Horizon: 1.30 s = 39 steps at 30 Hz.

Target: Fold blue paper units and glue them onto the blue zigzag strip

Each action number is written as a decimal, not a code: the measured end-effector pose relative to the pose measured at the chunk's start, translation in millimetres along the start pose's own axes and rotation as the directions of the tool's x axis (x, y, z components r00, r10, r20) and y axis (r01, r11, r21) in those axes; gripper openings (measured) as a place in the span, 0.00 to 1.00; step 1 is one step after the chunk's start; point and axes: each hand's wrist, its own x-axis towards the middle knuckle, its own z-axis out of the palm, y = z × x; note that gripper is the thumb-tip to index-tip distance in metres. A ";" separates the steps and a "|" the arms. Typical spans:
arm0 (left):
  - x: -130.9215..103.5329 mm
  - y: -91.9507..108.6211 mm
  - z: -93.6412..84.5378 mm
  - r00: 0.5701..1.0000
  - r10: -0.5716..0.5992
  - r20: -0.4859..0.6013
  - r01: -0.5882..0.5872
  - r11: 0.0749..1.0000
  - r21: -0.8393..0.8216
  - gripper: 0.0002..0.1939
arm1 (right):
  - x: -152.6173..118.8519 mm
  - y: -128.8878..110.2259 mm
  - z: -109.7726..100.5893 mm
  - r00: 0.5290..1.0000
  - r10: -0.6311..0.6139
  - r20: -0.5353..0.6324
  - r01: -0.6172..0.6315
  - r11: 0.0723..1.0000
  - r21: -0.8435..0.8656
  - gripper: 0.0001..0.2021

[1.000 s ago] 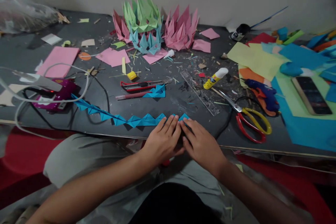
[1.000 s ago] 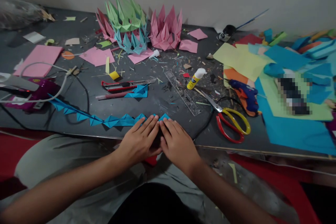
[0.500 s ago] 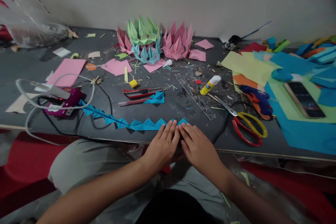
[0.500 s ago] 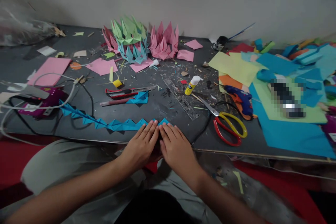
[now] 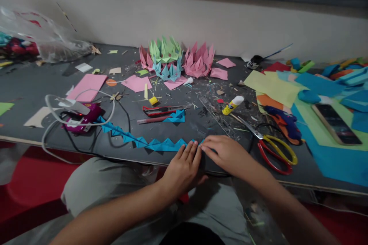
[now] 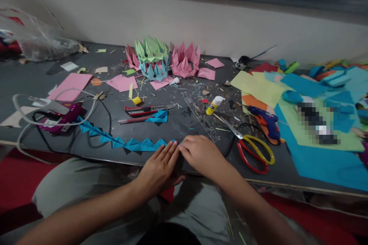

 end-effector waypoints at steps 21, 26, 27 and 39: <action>-1.2 -10.9 -0.6 0.988 -0.031 -0.151 -0.007 0.970 -0.243 0.25 | 74.4 44.7 -20.2 0.926 -0.174 -0.336 0.190 0.982 0.016 0.13; 6.8 -21.7 -21.2 0.980 -0.168 -0.109 0.077 0.818 -0.570 0.12 | 32.8 50.1 -22.6 0.876 -0.241 -0.418 0.266 0.964 0.002 0.12; 10.2 -23.4 -26.1 0.969 -0.229 -0.093 0.115 0.749 -0.652 0.11 | 25.7 48.2 -21.8 0.868 -0.260 -0.423 0.288 0.958 0.001 0.12; 57.5 -17.4 -37.4 0.917 -0.217 0.334 0.247 -0.348 -0.904 0.21 | -15.3 15.9 -8.2 0.847 -0.195 -0.495 0.284 0.952 0.111 0.13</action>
